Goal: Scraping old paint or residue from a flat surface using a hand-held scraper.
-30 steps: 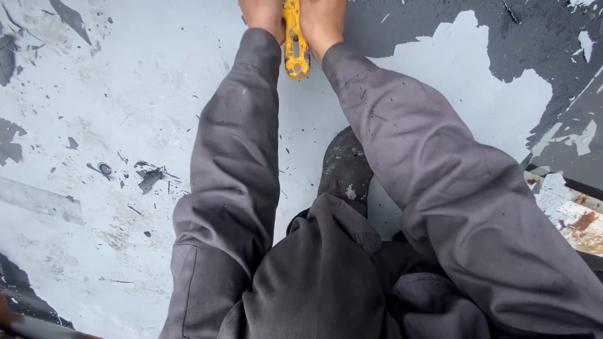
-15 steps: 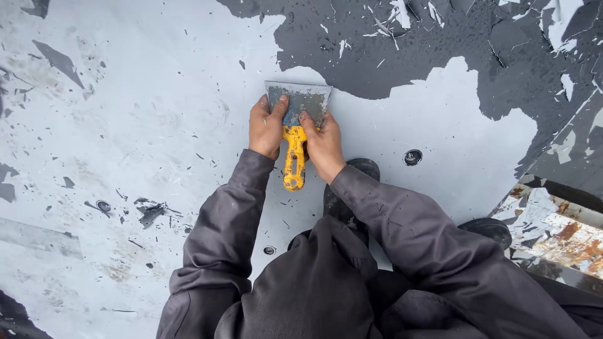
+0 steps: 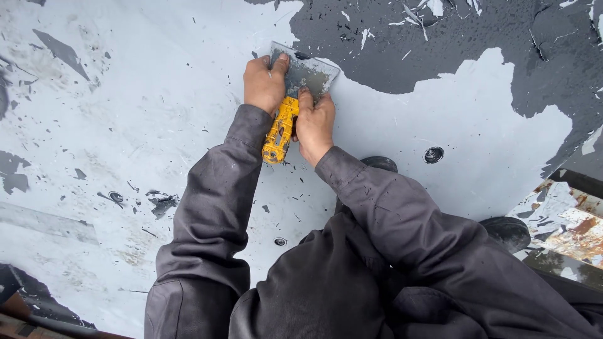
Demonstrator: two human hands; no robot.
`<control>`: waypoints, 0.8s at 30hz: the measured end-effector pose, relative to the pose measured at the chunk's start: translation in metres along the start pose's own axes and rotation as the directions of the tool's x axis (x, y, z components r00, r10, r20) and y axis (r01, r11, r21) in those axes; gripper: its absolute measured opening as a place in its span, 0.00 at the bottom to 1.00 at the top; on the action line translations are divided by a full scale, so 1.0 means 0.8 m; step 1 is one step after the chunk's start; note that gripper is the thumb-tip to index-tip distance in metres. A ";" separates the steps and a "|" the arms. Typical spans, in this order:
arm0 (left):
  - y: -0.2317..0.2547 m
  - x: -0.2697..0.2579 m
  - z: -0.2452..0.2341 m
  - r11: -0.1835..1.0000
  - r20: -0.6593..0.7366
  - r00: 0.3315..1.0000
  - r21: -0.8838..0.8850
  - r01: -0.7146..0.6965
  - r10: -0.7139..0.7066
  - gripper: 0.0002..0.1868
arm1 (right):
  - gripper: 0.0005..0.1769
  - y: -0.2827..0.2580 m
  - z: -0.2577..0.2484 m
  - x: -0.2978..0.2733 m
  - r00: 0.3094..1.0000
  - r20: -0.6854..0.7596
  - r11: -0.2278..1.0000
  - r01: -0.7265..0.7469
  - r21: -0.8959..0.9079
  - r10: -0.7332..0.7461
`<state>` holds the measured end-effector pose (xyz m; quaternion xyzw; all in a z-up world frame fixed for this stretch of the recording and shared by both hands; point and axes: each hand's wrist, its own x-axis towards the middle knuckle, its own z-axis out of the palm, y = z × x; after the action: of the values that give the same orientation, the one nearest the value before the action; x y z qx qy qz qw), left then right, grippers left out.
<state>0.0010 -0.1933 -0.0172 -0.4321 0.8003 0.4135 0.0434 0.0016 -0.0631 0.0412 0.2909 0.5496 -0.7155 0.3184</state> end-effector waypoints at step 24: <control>0.070 -0.174 0.044 0.447 0.591 0.791 -0.672 0.590 -0.156 0.10 | 0.21 -0.012 -0.151 -0.091 0.998 -0.056 0.990 -0.029 0.142 0.037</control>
<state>0.0369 -0.0613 0.0542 -0.4620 0.3513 0.8072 0.1082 0.0475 0.0658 0.0752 0.3424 0.5020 -0.7384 0.2925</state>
